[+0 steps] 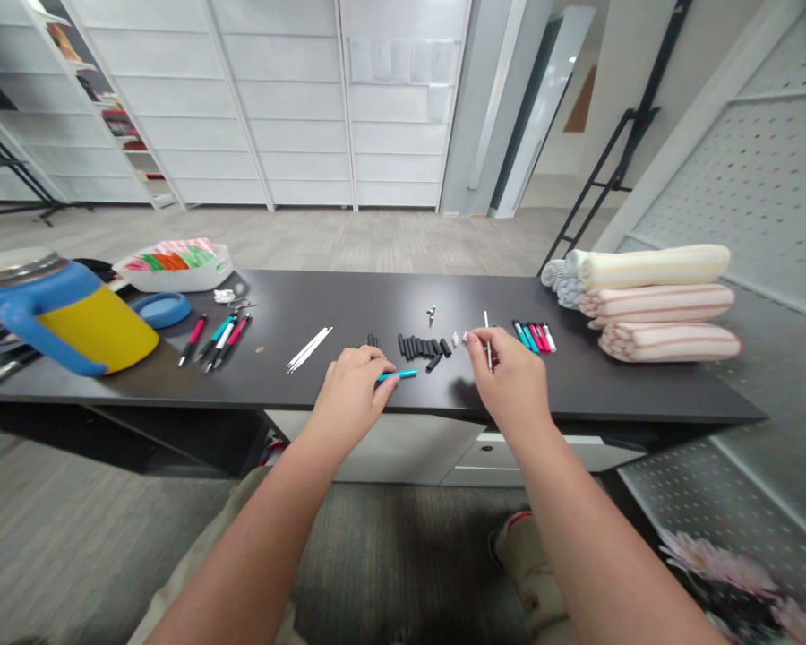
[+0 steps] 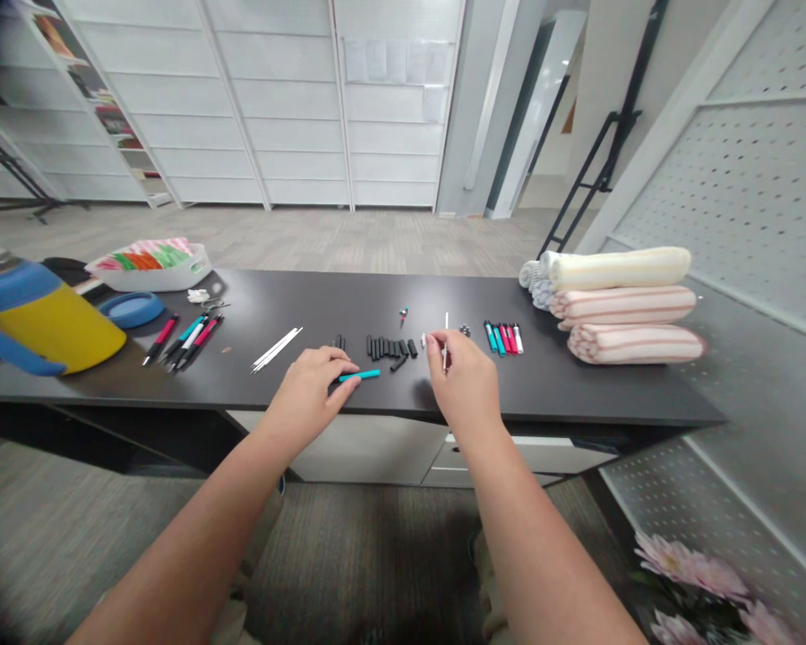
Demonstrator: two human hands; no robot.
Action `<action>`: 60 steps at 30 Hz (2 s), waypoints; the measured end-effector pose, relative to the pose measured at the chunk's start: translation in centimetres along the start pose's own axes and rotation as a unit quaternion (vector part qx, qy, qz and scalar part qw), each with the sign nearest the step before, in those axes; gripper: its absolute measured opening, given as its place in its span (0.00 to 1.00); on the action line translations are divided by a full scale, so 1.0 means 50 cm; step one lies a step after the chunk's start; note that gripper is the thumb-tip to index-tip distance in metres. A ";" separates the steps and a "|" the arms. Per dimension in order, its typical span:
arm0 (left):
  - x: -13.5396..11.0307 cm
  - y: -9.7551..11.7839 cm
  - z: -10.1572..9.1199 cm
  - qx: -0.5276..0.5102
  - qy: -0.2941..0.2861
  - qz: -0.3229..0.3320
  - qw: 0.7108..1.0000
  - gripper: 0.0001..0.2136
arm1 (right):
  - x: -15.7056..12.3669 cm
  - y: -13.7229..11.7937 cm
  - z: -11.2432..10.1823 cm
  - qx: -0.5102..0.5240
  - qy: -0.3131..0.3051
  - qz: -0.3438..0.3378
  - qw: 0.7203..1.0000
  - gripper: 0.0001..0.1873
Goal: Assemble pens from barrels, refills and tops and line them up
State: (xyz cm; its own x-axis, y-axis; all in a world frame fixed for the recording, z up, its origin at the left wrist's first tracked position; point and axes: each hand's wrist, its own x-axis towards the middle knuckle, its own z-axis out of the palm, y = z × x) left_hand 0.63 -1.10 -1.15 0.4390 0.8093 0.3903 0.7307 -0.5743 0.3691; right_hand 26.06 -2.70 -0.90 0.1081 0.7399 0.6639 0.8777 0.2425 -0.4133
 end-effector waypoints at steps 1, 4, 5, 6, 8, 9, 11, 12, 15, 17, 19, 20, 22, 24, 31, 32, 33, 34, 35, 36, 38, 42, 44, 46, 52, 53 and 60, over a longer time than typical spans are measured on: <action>0.002 -0.001 -0.001 0.003 -0.002 -0.014 1.000 0.07 | 0.002 0.004 -0.003 0.001 -0.004 0.002 1.000 0.14; 0.007 -0.004 -0.003 0.012 -0.021 -0.026 0.999 0.07 | 0.004 0.012 -0.006 0.006 -0.018 0.005 1.000 0.14; 0.007 -0.004 -0.005 0.019 -0.026 -0.027 0.999 0.07 | 0.004 0.014 -0.007 0.006 -0.020 0.007 1.000 0.14; 0.008 -0.005 -0.006 0.026 -0.030 -0.027 0.999 0.08 | 0.006 0.018 -0.008 0.004 -0.018 0.012 1.000 0.14; 0.007 -0.008 -0.011 0.020 -0.028 -0.030 0.999 0.10 | 0.010 0.029 -0.011 -0.009 -0.004 0.028 1.000 0.14; 0.006 -0.011 -0.015 0.002 -0.021 -0.033 0.999 0.10 | 0.013 0.037 -0.013 -0.018 0.007 0.038 0.999 0.14; 0.005 -0.016 -0.022 -0.056 0.003 -0.048 0.997 0.10 | 0.017 0.055 -0.014 -0.032 0.023 0.057 0.998 0.12; 0.005 -0.018 -0.024 -0.092 0.017 -0.062 0.994 0.10 | 0.019 0.063 -0.013 -0.033 0.025 0.065 0.997 0.11; 0.009 -0.025 -0.028 -0.222 0.054 -0.138 0.964 0.11 | 0.021 0.081 -0.004 -0.022 0.000 0.083 0.996 0.09; 0.012 -0.028 -0.027 -0.308 0.075 -0.188 0.930 0.13 | 0.021 0.085 0.005 -0.016 -0.026 0.081 0.996 0.11; 0.015 -0.029 -0.026 -0.353 0.092 -0.215 0.906 0.16 | 0.022 0.084 0.012 -0.012 -0.044 0.065 0.997 0.13; 0.016 -0.030 -0.026 -0.360 0.097 -0.221 0.901 0.16 | 0.023 0.084 0.015 -0.010 -0.049 0.056 0.997 0.13; 0.016 -0.029 -0.028 -0.359 0.107 -0.221 0.900 0.15 | 0.025 0.085 0.019 -0.007 -0.054 0.043 0.998 0.14; 0.016 -0.028 -0.033 -0.339 0.115 -0.199 0.912 0.12 | 0.028 0.089 0.021 -0.008 -0.058 0.038 0.998 0.16; 0.015 -0.027 -0.046 -0.246 0.121 -0.126 0.953 0.05 | 0.035 0.097 0.024 -0.022 -0.065 0.016 0.998 0.16; 0.014 -0.027 -0.046 -0.243 0.117 -0.127 0.955 0.05 | 0.035 0.096 0.025 -0.025 -0.064 0.012 0.998 0.16; 0.013 -0.027 -0.046 -0.243 0.113 -0.127 0.955 0.06 | 0.036 0.096 0.025 -0.027 -0.064 0.009 0.998 0.16; 0.012 -0.026 -0.045 -0.247 0.110 -0.128 0.954 0.06 | 0.036 0.095 0.025 -0.030 -0.065 0.007 0.997 0.15; 0.012 -0.025 -0.044 -0.258 0.107 -0.129 0.952 0.06 | 0.036 0.094 0.025 -0.033 -0.066 0.006 0.997 0.15; 0.011 -0.023 -0.043 -0.276 0.104 -0.133 0.946 0.07 | 0.036 0.093 0.025 -0.036 -0.067 0.004 0.997 0.15; 0.012 -0.019 -0.039 -0.333 0.094 -0.154 0.926 0.09 | 0.036 0.092 0.025 -0.039 -0.072 0.004 0.997 0.14; 0.012 -0.017 -0.030 -0.455 0.087 -0.206 0.862 0.16 | 0.037 0.089 0.026 -0.040 -0.076 0.009 0.996 0.13; 0.011 -0.022 -0.028 -0.477 0.078 -0.213 0.849 0.17 | 0.039 0.088 0.026 -0.040 -0.077 0.010 0.996 0.12; 0.011 -0.029 -0.025 -0.483 0.073 -0.210 0.847 0.17 | 0.041 0.088 0.028 -0.041 -0.077 0.008 0.996 0.12; 0.018 -0.036 -0.015 -0.503 0.125 -0.196 0.832 0.18 | 0.044 0.094 0.031 -0.053 -0.077 0.003 0.996 0.10; 0.020 -0.033 -0.015 -0.505 0.128 -0.194 0.831 0.18 | 0.044 0.095 0.032 -0.057 -0.078 0.003 0.995 0.10; 0.024 -0.022 -0.014 -0.518 0.102 -0.186 0.828 0.19 | 0.046 0.093 0.032 -0.059 -0.081 -0.001 0.995 0.09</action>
State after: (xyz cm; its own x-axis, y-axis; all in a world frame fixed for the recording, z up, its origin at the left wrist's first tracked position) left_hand 0.01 0.41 -0.48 0.1090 0.9773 0.1817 -0.0925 -0.1720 0.9807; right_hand 29.65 1.10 -2.28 0.0380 0.8338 0.5508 0.9276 0.1755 -0.3297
